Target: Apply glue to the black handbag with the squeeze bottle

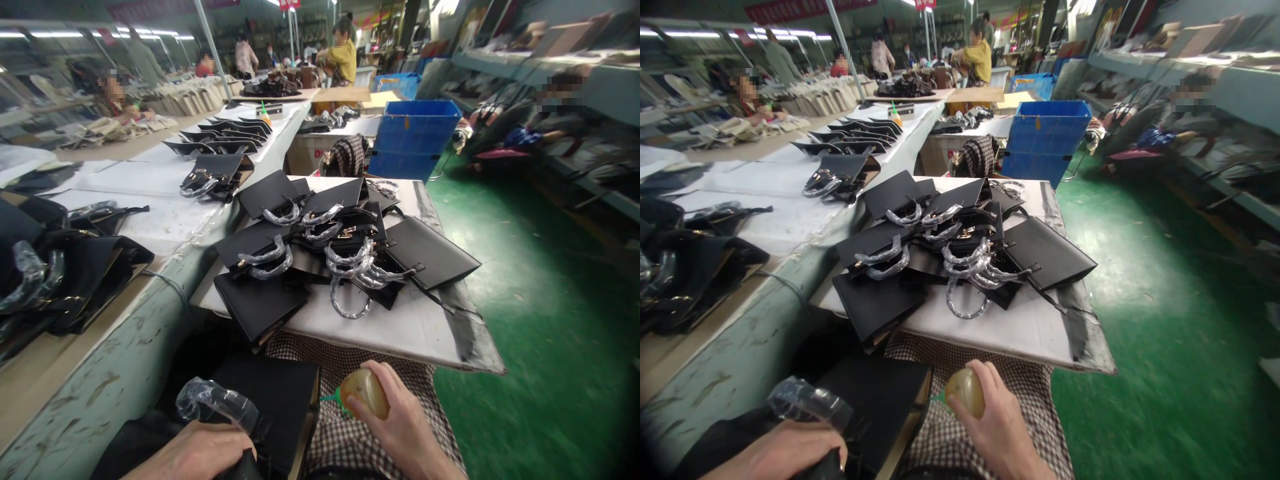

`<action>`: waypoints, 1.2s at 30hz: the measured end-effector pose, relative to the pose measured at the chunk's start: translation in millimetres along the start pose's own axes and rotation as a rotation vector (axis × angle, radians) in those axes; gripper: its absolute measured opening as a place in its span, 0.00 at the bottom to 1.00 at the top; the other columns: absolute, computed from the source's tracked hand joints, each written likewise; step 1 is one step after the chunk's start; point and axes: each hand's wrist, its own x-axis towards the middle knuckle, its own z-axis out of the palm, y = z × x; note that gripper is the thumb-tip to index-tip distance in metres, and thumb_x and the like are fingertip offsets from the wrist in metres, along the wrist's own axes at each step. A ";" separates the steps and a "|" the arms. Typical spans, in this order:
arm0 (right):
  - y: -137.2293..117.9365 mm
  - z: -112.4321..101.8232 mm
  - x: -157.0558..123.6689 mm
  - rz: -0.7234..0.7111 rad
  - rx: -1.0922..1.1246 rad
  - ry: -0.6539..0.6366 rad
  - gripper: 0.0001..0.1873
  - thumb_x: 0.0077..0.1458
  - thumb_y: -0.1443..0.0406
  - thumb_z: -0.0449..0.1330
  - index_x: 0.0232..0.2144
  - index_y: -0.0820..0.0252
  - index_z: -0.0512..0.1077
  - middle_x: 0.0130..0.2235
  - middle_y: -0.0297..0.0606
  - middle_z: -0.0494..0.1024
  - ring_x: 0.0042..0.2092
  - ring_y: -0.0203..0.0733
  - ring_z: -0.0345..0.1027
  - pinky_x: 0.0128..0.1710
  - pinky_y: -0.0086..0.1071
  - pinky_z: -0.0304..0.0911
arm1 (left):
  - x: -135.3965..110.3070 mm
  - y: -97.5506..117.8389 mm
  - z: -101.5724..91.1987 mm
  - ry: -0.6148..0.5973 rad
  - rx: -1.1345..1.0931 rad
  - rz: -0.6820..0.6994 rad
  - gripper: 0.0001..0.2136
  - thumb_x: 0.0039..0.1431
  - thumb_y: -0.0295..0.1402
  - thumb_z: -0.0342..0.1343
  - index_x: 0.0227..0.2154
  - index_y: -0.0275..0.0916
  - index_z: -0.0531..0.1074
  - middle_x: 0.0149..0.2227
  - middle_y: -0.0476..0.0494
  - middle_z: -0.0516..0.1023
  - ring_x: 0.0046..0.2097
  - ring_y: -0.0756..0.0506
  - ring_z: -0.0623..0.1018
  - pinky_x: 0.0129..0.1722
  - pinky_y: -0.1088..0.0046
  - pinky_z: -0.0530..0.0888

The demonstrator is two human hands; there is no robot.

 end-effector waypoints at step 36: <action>-19.1 -14.2 -0.9 0.489 0.561 -0.230 0.27 0.53 0.43 0.66 0.40 0.60 0.75 0.24 0.28 0.71 0.20 0.33 0.57 0.16 0.26 0.50 | 12.5 32.1 -29.3 -0.184 -0.109 -0.254 0.08 0.65 0.22 0.46 0.33 0.40 0.67 0.35 0.49 0.75 0.37 0.48 0.72 0.38 0.75 0.65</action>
